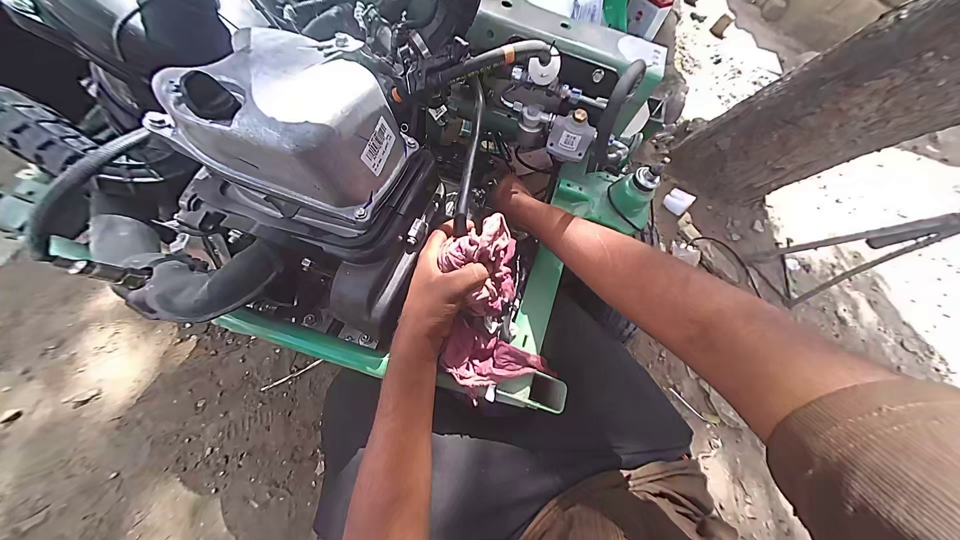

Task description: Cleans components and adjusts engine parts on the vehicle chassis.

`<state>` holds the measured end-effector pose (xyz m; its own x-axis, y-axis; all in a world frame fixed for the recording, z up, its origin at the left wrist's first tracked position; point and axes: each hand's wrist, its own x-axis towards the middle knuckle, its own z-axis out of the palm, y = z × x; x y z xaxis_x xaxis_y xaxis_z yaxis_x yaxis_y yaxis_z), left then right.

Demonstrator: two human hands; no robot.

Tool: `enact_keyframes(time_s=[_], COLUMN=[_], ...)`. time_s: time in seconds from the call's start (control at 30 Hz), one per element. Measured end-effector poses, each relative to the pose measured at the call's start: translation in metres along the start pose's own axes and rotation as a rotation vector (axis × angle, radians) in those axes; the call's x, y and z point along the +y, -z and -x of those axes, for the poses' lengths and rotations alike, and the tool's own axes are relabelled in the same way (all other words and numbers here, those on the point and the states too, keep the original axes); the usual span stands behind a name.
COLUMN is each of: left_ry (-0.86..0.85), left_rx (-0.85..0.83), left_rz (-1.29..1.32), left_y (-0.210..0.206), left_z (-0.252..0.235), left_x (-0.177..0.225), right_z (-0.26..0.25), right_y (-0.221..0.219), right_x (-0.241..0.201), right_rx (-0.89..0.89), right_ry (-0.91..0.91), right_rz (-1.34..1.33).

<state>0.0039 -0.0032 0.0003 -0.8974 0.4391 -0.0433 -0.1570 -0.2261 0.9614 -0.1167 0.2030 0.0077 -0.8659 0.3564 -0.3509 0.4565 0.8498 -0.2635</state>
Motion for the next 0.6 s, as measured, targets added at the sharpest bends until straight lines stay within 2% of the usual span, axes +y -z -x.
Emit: enact_keyframes(time_s=[0.07,0.13,0.23,0.3,0.37,0.47,0.53,0.6], left_ry=[0.003,-0.001,-0.039,-0.052,-0.053,-0.042,-0.059,-0.074], left_rx=[0.008,0.009,0.012,0.012,0.013,0.000,-0.008,-0.020], left_rz=[0.010,0.024,0.039,0.031,0.017,0.016,-0.009,-0.012], left_y=[0.000,0.001,0.000,0.000,-0.001,0.001,0.002,0.000], left_z=[0.000,-0.002,-0.009,-0.008,-0.008,-0.007,-0.010,-0.011], left_x=[-0.002,-0.002,0.004,0.006,0.005,-0.001,0.001,0.002], right_z=[0.003,0.005,0.007,0.008,0.008,0.047,0.067,0.102], right_y=[-0.009,-0.011,0.009,0.028,0.049,0.082,0.096,0.095], right_x=[-0.001,-0.003,-0.007,-0.016,-0.017,-0.006,0.014,0.050], right_rx=[0.006,-0.032,-0.108,-0.161,-0.163,-0.024,0.038,-0.005], right_ry=[-0.053,-0.027,0.171,0.236,0.165,0.158,0.316,0.561], right_rz=[-0.053,0.033,0.298,0.290,0.152,-0.020,-0.232,-0.623])
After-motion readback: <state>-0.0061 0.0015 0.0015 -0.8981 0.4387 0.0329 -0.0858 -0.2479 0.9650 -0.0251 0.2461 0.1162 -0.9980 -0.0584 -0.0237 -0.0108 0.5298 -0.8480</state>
